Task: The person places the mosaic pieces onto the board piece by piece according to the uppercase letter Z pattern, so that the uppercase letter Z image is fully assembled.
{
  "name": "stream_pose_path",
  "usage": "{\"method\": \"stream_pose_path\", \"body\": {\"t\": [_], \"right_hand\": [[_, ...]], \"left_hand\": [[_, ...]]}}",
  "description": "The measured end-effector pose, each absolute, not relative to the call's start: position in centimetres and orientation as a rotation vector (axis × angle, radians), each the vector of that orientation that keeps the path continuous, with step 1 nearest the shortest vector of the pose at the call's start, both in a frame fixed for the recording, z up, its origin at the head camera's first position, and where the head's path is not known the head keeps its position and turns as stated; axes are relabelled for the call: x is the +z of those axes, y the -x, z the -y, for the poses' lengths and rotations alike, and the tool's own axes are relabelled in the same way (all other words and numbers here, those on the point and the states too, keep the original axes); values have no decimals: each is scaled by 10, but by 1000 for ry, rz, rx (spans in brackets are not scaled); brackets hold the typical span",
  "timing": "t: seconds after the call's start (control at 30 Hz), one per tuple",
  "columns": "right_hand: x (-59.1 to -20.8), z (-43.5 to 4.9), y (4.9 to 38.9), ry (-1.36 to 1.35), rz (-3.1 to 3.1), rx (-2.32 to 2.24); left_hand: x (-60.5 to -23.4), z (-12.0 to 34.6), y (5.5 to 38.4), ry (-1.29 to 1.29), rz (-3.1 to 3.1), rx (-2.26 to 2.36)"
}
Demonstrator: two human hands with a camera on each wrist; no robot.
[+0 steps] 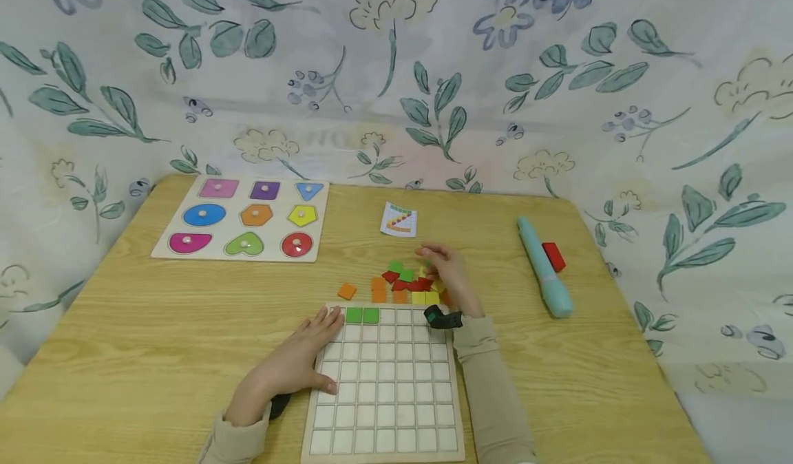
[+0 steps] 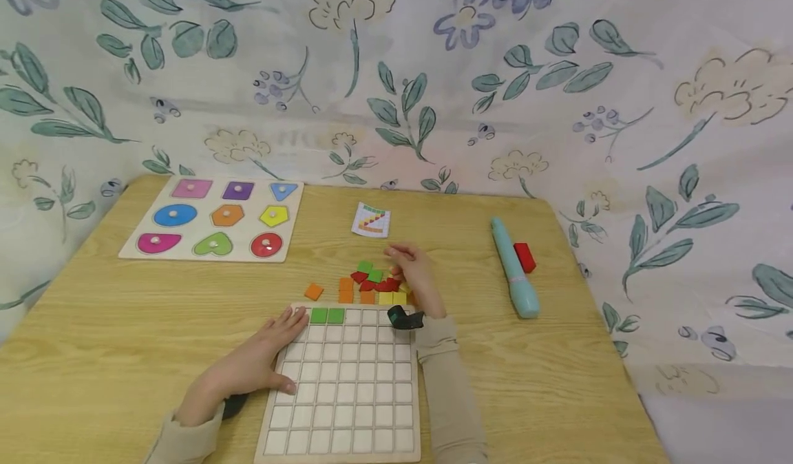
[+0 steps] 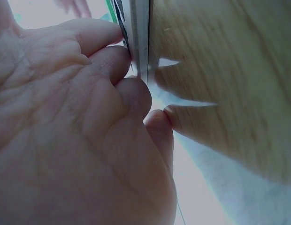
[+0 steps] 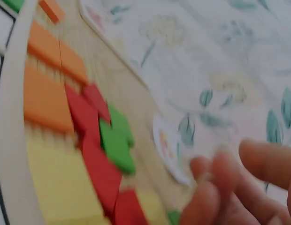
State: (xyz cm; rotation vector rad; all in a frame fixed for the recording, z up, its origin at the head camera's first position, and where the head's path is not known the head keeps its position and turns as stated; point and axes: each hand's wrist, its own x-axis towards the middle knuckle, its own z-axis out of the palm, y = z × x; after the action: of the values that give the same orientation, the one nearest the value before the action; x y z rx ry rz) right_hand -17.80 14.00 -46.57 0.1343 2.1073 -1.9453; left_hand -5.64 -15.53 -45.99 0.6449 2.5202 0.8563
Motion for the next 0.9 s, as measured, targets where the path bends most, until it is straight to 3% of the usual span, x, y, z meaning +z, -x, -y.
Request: {"method": "stream_pose_path", "body": {"t": [0.2, 0.63, 0.9], "right_hand": [[-485, -158, 184, -285, -2284, -1980], [-485, -153, 183, -297, -2523, -1722], [-486, -155, 179, -376, -2410, -1837]], "left_hand": [[-462, 157, 56, -643, -2527, 856], [-462, 159, 55, -631, -2527, 857], [-463, 160, 55, -641, -2528, 839]]}}
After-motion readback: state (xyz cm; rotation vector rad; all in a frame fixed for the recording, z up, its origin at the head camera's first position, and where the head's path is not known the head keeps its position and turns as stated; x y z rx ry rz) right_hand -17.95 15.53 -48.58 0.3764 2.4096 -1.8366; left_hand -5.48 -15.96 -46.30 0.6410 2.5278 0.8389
